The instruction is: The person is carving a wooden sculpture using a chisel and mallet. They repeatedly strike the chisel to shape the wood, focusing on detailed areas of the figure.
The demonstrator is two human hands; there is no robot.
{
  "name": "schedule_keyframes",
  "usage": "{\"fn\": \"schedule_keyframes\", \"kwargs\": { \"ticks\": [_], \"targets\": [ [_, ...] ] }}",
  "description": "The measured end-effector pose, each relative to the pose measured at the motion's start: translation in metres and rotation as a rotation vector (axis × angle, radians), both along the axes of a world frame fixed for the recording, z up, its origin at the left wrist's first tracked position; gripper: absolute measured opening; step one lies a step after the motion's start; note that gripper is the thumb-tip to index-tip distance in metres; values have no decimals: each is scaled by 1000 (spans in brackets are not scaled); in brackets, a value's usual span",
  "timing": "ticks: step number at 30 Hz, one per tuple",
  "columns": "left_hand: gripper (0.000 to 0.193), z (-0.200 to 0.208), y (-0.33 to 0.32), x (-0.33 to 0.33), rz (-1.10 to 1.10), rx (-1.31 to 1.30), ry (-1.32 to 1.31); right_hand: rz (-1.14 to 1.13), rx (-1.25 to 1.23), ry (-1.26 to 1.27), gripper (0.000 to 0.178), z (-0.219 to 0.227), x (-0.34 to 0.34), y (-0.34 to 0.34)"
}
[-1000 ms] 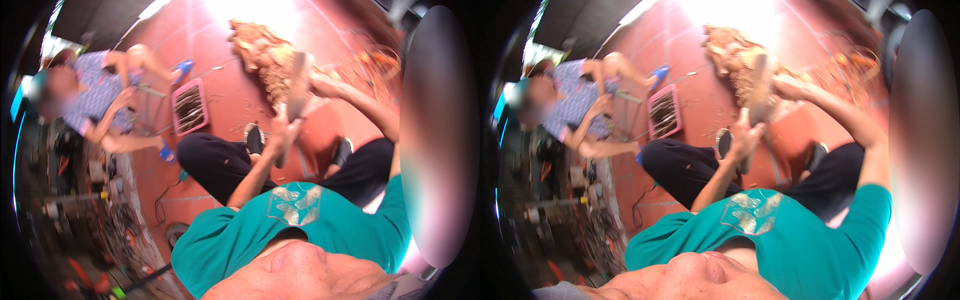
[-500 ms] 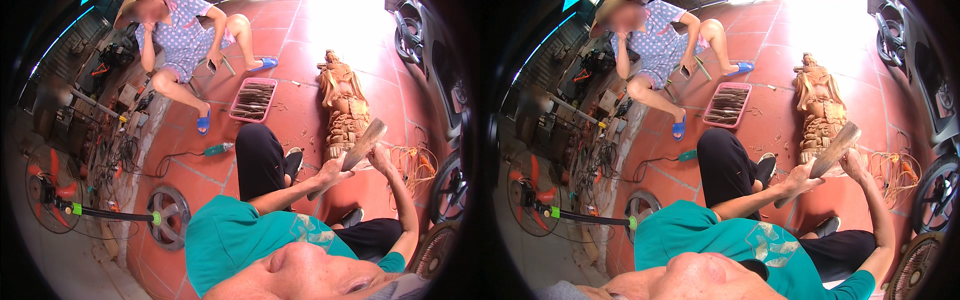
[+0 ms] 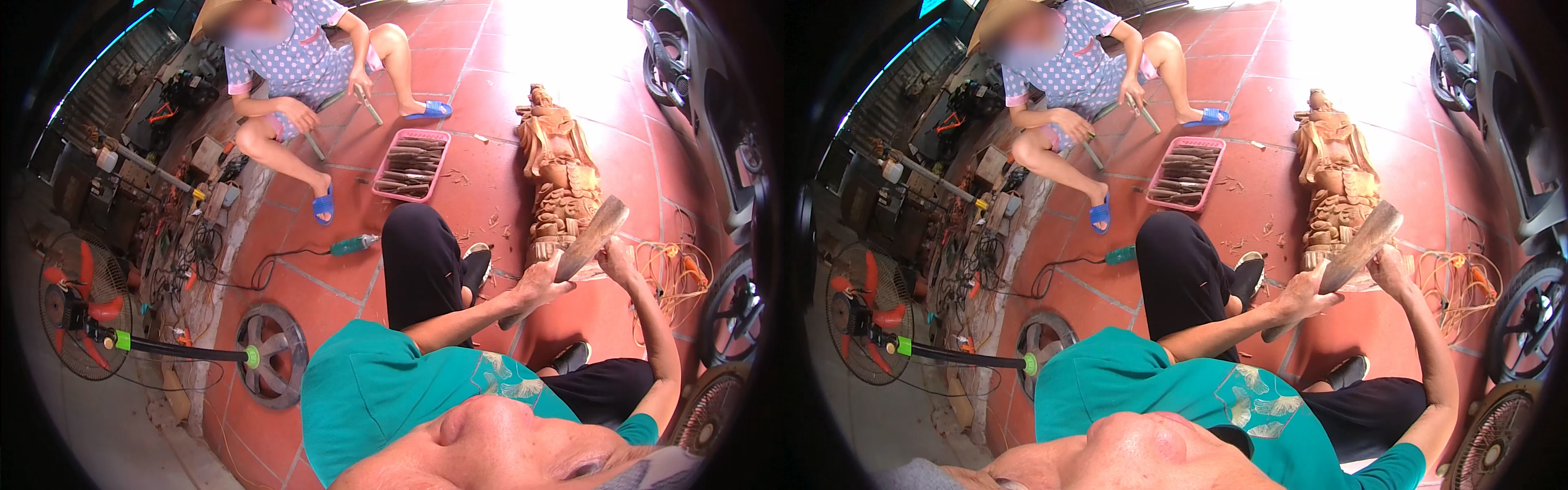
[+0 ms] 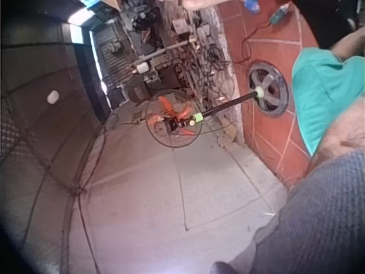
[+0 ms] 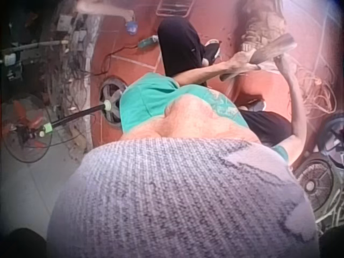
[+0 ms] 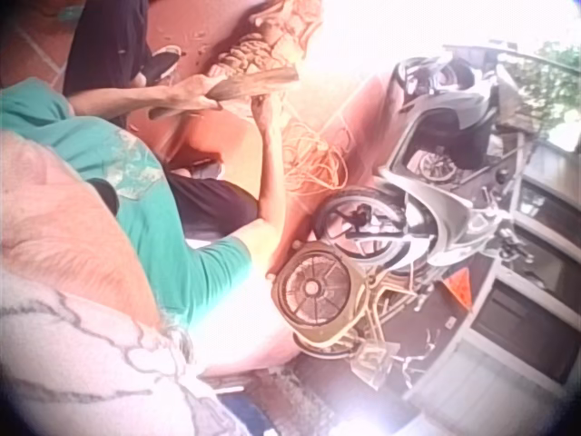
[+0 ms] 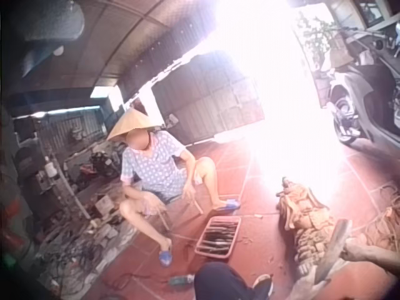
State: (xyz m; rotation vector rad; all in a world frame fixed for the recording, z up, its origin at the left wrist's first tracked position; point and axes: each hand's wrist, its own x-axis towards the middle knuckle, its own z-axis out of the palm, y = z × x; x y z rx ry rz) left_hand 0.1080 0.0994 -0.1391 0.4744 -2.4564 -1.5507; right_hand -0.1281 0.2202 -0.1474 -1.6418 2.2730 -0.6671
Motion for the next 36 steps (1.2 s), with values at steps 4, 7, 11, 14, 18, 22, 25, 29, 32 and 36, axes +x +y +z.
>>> {"fn": "schedule_keyframes", "kwargs": {
  "ticks": [4,7,11,14,18,22,25,29,32,36],
  "targets": [
    [73,2,2,2,6,-21,27,-22,-155,100,13,-1,11,5],
    [69,-8,1,-2,30,-135,23,-111,-40,219,15,12,16,1],
    [57,1,2,-2,48,86,22,-102,-172,291,16,31,29,-6],
    [46,21,3,3,35,144,109,-86,-79,271,17,38,29,-9],
    [30,20,3,1,11,319,80,-18,-201,119,16,28,23,-9],
    [30,23,2,-1,33,568,117,-111,-182,59,23,13,4,4],
    [28,28,-7,1,129,571,126,-149,-202,12,29,18,10,7],
    [27,34,-5,2,144,506,134,-36,-195,70,28,23,15,1],
    [28,40,-1,2,153,468,207,-3,-128,112,24,28,21,-8],
    [30,38,1,1,231,411,353,16,-72,78,27,25,18,-14]
  ]
}}
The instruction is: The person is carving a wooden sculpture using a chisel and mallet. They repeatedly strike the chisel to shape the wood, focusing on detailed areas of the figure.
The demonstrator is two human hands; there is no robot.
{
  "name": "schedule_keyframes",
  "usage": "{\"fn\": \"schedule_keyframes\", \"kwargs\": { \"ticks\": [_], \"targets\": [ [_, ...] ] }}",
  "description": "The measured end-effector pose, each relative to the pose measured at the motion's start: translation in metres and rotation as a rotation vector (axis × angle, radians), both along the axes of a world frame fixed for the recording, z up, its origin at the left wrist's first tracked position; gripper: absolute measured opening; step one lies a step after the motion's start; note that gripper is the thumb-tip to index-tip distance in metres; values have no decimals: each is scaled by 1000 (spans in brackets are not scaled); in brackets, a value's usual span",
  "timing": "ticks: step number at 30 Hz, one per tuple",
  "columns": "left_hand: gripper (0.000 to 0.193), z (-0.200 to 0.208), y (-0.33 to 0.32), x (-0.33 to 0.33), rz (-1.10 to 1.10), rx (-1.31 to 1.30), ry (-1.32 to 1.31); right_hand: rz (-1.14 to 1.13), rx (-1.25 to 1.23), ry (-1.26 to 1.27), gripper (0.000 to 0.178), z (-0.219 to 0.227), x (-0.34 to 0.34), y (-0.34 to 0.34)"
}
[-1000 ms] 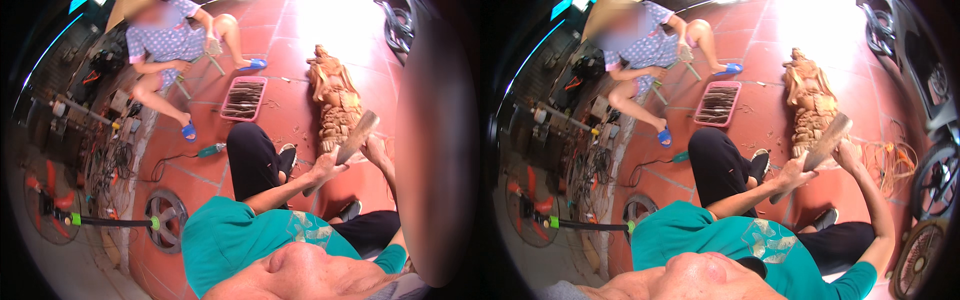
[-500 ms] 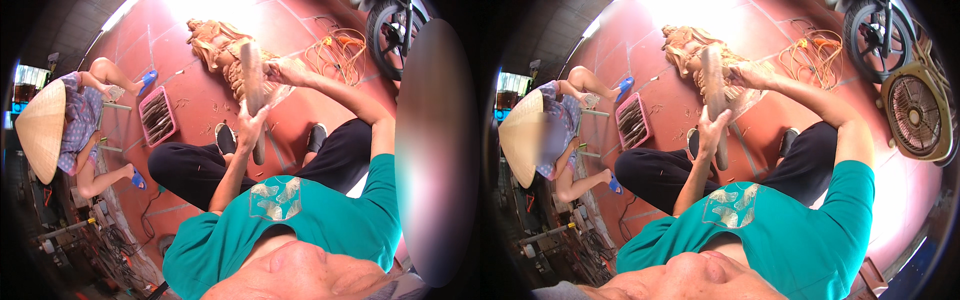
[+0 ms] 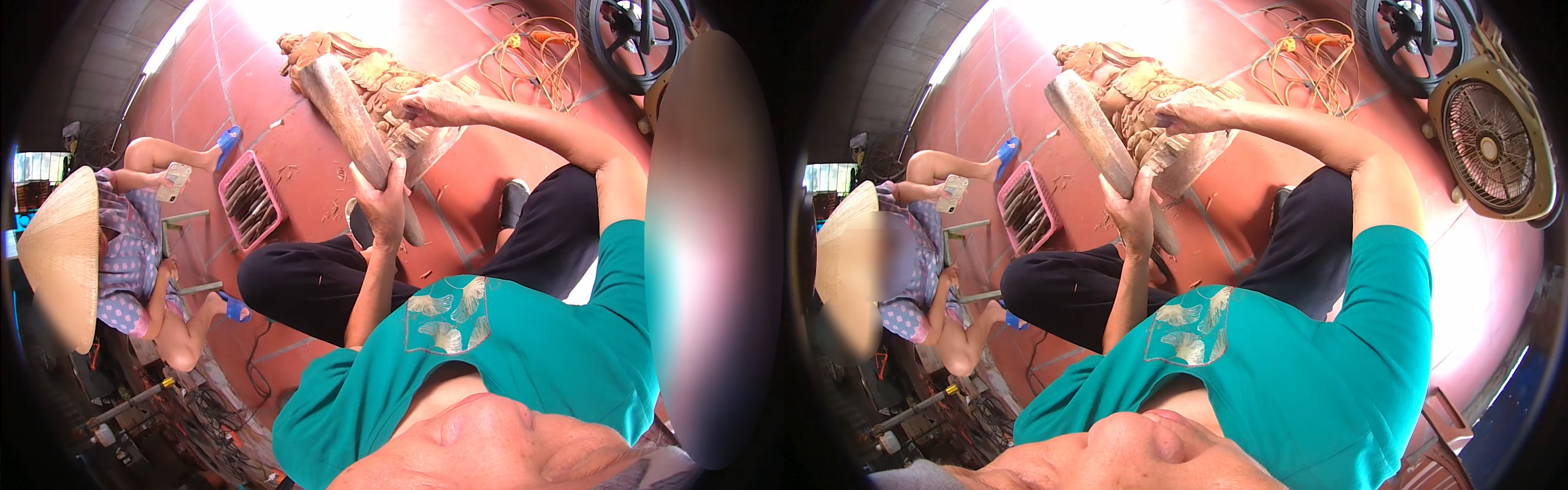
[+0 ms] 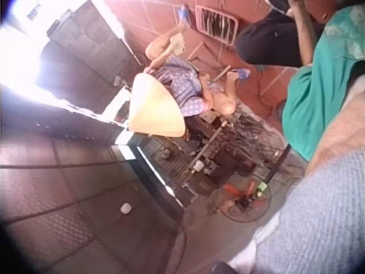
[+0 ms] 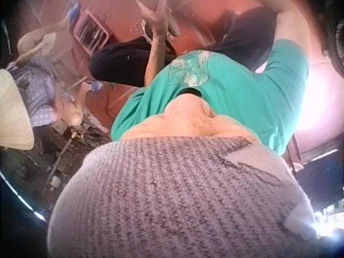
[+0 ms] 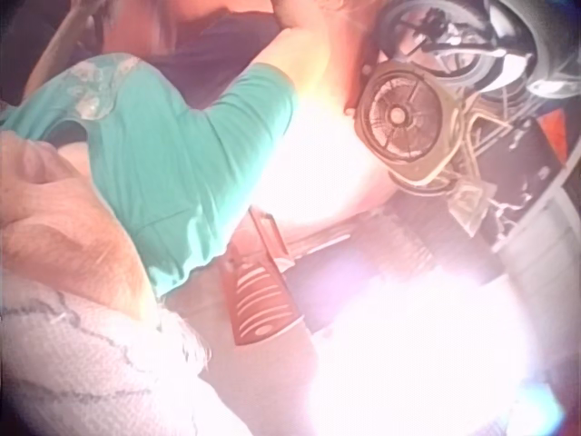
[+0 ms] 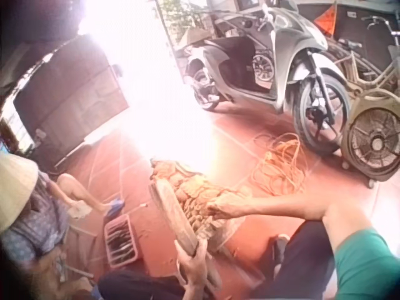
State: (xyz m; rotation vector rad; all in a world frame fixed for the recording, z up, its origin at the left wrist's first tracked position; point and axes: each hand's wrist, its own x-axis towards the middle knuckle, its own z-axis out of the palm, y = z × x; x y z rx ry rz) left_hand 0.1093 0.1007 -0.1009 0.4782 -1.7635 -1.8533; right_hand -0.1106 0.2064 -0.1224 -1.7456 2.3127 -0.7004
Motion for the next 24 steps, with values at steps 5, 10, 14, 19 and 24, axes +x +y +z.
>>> {"fn": "schedule_keyframes", "kwargs": {
  "ticks": [5,10,14,19,24],
  "targets": [
    [31,-11,-7,-3,-195,-161,-266,58,-101,16,30,-14,-10,-2],
    [24,-7,-3,-3,-199,79,-211,104,-83,18,32,-15,-9,-3],
    [21,-3,-11,-6,-112,153,-123,85,-66,120,32,-20,6,-13],
    [20,-3,-18,-10,-77,125,-137,128,69,162,27,-27,5,-30],
    [21,3,-15,-14,-121,113,-139,253,170,495,7,-56,23,-52]
  ]
}}
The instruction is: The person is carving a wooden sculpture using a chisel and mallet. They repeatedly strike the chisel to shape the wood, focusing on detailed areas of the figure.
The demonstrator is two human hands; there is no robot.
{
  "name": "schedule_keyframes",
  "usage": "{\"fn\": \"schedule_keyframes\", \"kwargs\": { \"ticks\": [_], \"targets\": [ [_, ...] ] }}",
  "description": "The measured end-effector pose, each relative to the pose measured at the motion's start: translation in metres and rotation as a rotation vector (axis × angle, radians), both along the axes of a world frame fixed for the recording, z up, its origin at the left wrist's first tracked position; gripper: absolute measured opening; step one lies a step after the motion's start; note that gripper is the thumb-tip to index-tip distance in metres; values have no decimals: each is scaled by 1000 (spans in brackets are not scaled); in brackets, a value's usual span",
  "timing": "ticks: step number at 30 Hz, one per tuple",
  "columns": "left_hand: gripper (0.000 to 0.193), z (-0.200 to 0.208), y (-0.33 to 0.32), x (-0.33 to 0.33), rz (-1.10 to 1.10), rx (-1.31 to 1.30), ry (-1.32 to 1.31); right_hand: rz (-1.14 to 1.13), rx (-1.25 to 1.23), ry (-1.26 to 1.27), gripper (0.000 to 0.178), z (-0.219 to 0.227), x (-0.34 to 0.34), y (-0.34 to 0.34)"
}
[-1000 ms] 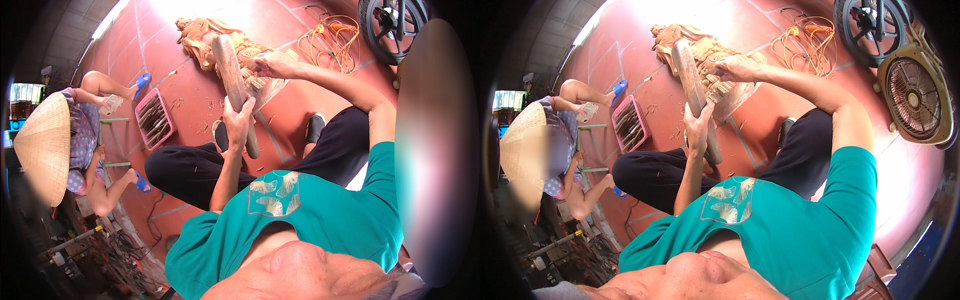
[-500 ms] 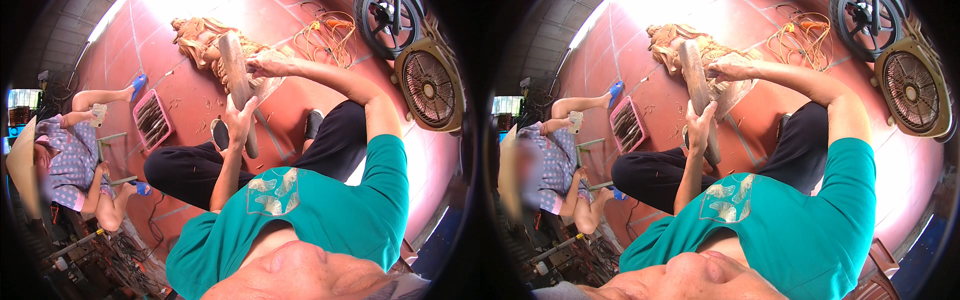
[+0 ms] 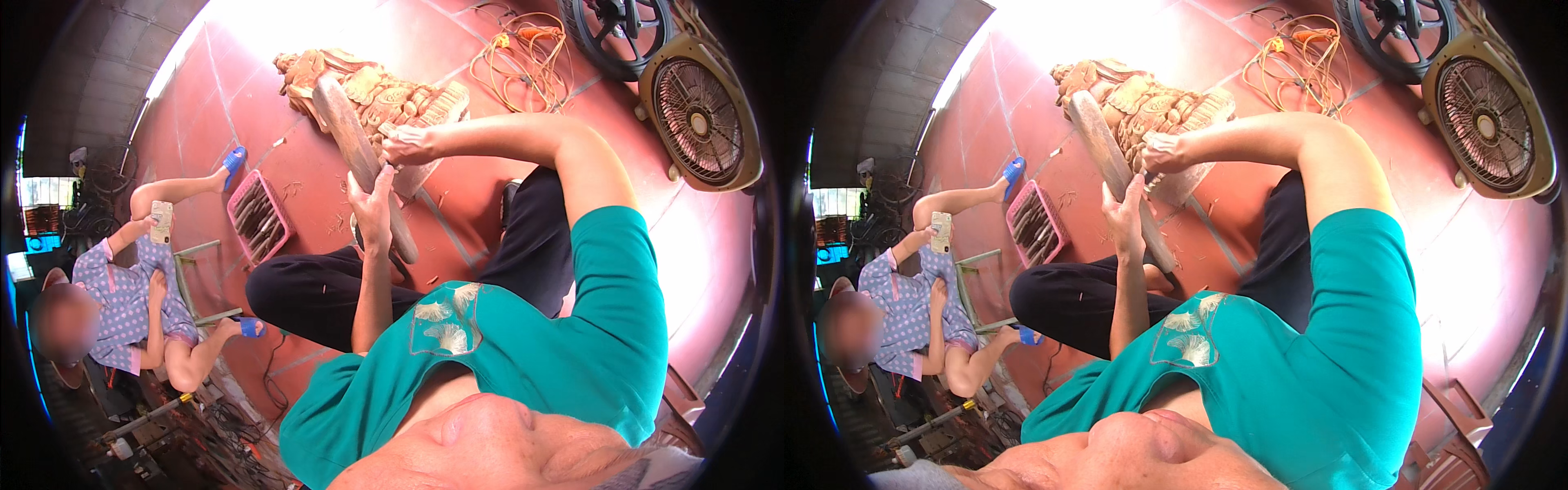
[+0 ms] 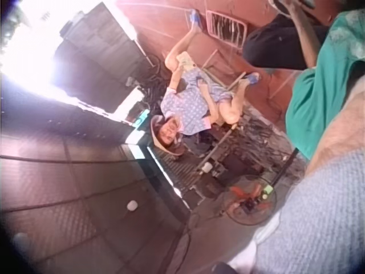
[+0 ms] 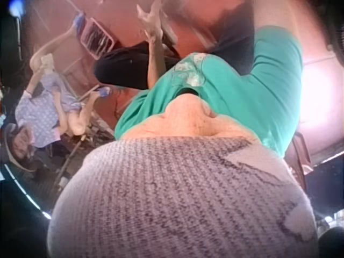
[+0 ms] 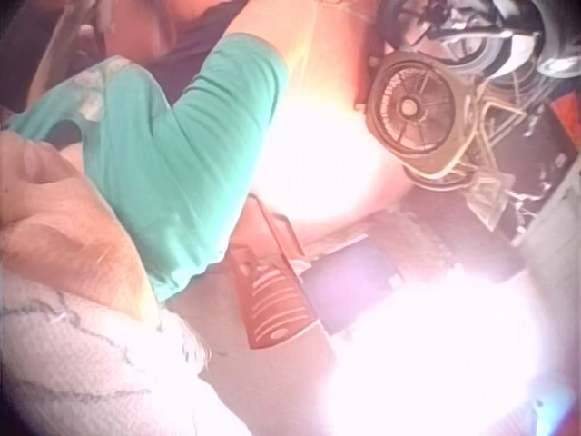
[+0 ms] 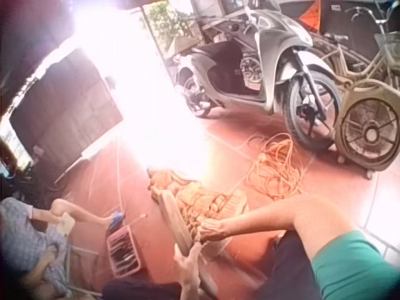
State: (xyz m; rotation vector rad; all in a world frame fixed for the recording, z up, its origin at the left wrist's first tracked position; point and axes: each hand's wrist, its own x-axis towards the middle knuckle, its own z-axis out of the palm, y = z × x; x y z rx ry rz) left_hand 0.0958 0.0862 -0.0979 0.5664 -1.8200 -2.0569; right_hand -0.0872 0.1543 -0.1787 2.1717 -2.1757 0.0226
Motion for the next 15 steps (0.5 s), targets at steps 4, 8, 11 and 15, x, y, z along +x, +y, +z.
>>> {"fn": "schedule_keyframes", "kwargs": {
  "ticks": [4,8,11,15],
  "targets": [
    [21,0,-5,8,20,-13,28,-210,20,-326,21,26,-15,-4],
    [21,4,-5,5,16,7,-1,-484,-216,-566,28,36,-64,33],
    [23,3,-6,11,19,60,-14,-653,-194,-848,37,61,-71,57],
    [26,6,3,6,-32,134,8,-756,-396,-886,41,64,-93,87]
  ]
}}
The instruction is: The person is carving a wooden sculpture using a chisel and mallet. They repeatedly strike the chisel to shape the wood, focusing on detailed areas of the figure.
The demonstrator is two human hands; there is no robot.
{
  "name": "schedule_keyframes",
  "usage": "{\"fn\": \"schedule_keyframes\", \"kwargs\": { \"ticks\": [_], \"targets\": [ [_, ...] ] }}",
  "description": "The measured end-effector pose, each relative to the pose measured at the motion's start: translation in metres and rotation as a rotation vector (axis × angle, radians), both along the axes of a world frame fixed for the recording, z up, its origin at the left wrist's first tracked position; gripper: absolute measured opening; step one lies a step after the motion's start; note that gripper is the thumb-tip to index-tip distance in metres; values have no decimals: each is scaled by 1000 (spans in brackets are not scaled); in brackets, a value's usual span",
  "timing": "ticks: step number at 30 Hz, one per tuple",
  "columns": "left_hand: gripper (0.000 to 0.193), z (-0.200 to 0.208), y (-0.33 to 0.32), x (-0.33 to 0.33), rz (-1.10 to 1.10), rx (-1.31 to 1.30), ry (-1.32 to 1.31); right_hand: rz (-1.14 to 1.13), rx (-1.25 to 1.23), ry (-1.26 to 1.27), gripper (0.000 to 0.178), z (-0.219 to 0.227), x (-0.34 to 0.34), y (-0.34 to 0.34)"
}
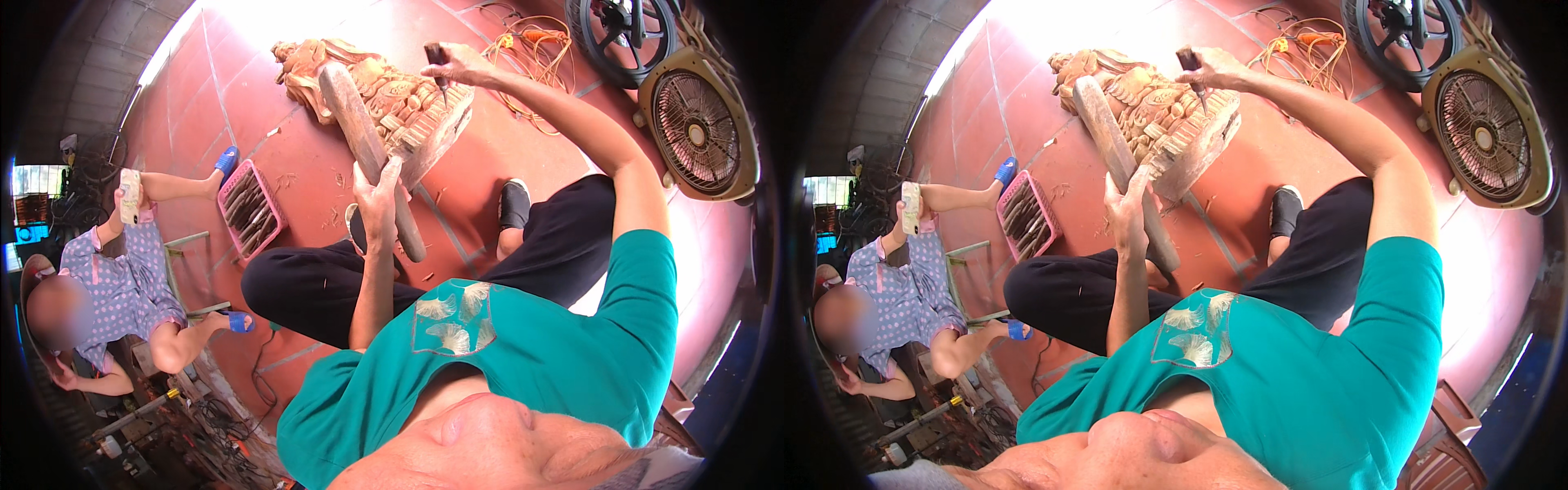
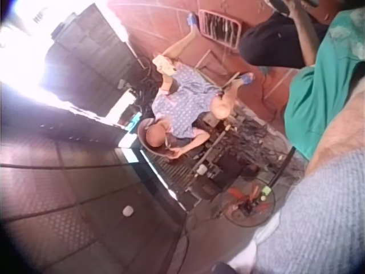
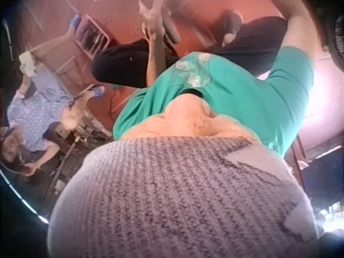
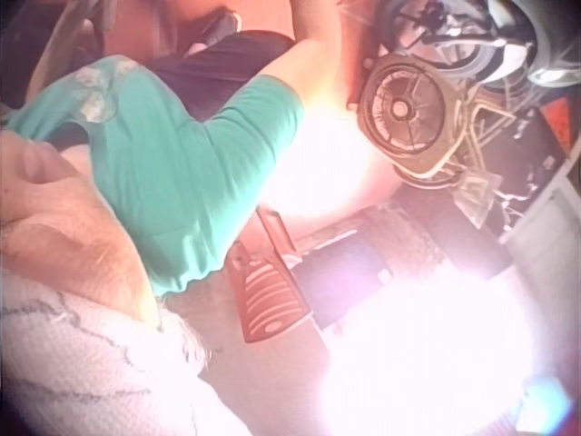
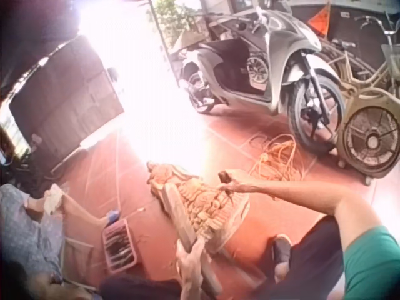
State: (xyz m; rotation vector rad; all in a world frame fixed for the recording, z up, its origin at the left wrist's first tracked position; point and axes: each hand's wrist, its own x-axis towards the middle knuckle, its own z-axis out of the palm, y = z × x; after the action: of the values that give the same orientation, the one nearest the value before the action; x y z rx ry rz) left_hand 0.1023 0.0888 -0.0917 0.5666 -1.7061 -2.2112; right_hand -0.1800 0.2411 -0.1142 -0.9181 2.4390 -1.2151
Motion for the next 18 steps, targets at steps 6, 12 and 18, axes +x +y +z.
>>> {"fn": "schedule_keyframes", "kwargs": {
  "ticks": [6,12,18],
  "targets": [
    [28,16,9,-1,-38,-23,66,-218,-235,-228,37,21,5,-6],
    [26,62,6,8,-117,-96,-42,-562,-541,-214,40,-27,35,-3],
    [30,129,-31,5,-327,-271,58,-504,-760,-384,27,-79,67,15]
  ]
}}
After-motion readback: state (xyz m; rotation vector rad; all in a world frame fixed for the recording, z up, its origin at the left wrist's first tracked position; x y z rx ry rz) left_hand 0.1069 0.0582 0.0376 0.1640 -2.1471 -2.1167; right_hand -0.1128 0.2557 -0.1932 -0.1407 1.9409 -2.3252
